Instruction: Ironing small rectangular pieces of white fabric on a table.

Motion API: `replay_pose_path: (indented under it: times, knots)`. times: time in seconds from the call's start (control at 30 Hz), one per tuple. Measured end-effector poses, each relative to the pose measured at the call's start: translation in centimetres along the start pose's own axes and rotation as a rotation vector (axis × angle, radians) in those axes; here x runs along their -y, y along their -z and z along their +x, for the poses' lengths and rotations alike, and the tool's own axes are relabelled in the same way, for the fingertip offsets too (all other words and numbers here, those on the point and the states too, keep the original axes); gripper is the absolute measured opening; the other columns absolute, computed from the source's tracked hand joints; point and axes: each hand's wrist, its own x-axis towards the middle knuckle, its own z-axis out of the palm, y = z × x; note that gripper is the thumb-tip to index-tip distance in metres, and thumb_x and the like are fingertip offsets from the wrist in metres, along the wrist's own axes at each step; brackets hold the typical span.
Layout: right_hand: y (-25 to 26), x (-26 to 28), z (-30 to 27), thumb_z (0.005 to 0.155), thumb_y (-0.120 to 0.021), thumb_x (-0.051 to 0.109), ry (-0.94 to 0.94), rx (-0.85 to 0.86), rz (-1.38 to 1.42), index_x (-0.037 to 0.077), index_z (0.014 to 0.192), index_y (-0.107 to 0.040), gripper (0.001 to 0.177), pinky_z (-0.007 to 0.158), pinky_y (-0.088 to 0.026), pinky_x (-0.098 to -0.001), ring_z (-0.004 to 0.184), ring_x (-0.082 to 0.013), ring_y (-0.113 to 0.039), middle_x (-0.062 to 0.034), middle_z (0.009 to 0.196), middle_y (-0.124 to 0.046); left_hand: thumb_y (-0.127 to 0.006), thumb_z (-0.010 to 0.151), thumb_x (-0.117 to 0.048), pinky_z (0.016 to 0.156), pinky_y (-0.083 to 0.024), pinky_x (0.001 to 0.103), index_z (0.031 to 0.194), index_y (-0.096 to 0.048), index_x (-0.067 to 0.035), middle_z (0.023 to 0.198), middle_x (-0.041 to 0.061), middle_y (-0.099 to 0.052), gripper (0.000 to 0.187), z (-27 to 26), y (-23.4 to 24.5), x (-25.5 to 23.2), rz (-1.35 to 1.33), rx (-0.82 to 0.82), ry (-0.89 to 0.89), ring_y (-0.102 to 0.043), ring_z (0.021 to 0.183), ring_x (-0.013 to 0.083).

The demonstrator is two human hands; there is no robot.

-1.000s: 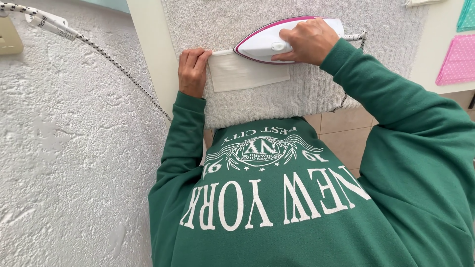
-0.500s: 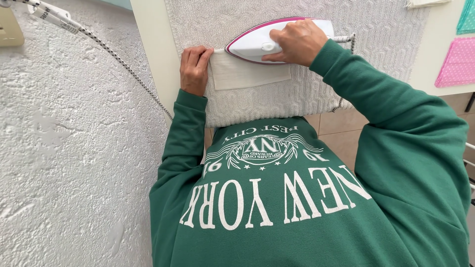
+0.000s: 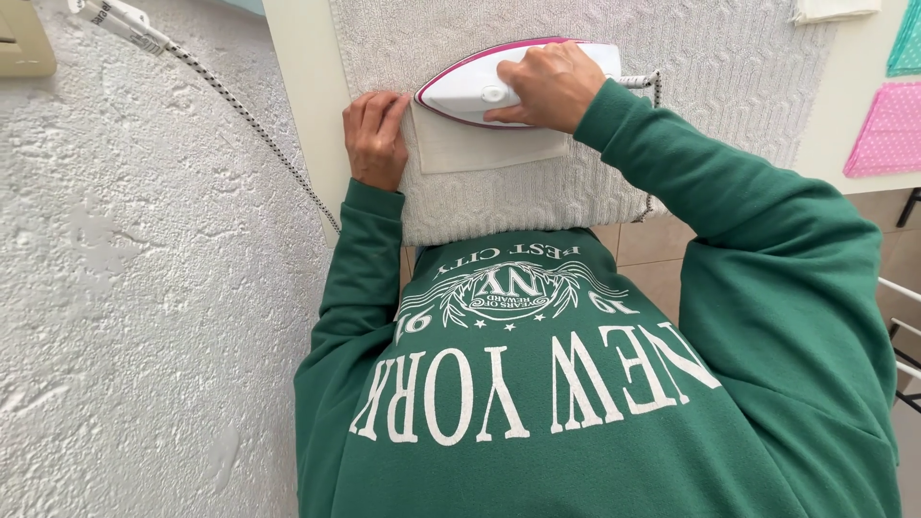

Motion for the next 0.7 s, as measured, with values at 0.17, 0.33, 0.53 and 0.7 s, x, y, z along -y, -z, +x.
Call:
replay_pose_path:
  times: [0.17,0.33,0.53,0.7]
  knots:
    - [0.5,1.2,1.0,0.098,-0.069,0.059,-0.021,-0.034,0.024,0.002,0.095,-0.070,0.057,0.039,-0.054,-0.0267,0.047,-0.0192,-0.067,-0.0139,0.073,-0.073,-0.061,0.075,0.023,0.101,-0.054,0.038,0.104,-0.068,-0.002,0.111,0.011,-0.066,0.039,-0.6,-0.1,0.4,-0.122,-0.018,0.129,-0.063,0.103,0.0268]
    - [0.4,1.5,1.8,0.097,-0.071,0.059,-0.008,-0.017,0.029,0.003,0.093,-0.071,0.057,0.039,-0.052,-0.0264,0.045,-0.0186,-0.065,-0.0128,0.069,-0.071,-0.044,0.075,0.028,0.101,-0.056,0.035,0.115,-0.051,-0.003,0.118,0.013,-0.056,0.050,-0.5,-0.2,0.4,-0.252,-0.073,0.218,-0.061,0.105,0.0284]
    - [0.4,1.6,1.9,0.094,-0.073,0.061,0.021,-0.012,0.026,0.005,0.089,-0.072,0.057,0.040,-0.051,-0.0264,0.043,-0.0173,-0.062,-0.0102,0.070,-0.071,-0.042,0.070,0.030,0.097,-0.057,0.034,0.125,-0.047,-0.005,0.123,0.013,-0.055,0.065,-0.7,-0.3,0.4,-0.268,-0.074,0.218,-0.062,0.100,0.0250]
    - [0.1,1.1,1.4,0.096,-0.070,0.061,-0.004,-0.004,0.030,0.004,0.093,-0.071,0.057,0.041,-0.054,-0.0273,0.045,-0.0179,-0.064,-0.0112,0.068,-0.070,-0.062,0.093,0.005,0.098,-0.055,0.037,0.129,-0.053,-0.006,0.123,0.012,-0.060,0.038,-0.9,-1.1,0.9,-0.136,-0.002,0.195,-0.063,0.105,0.0247]
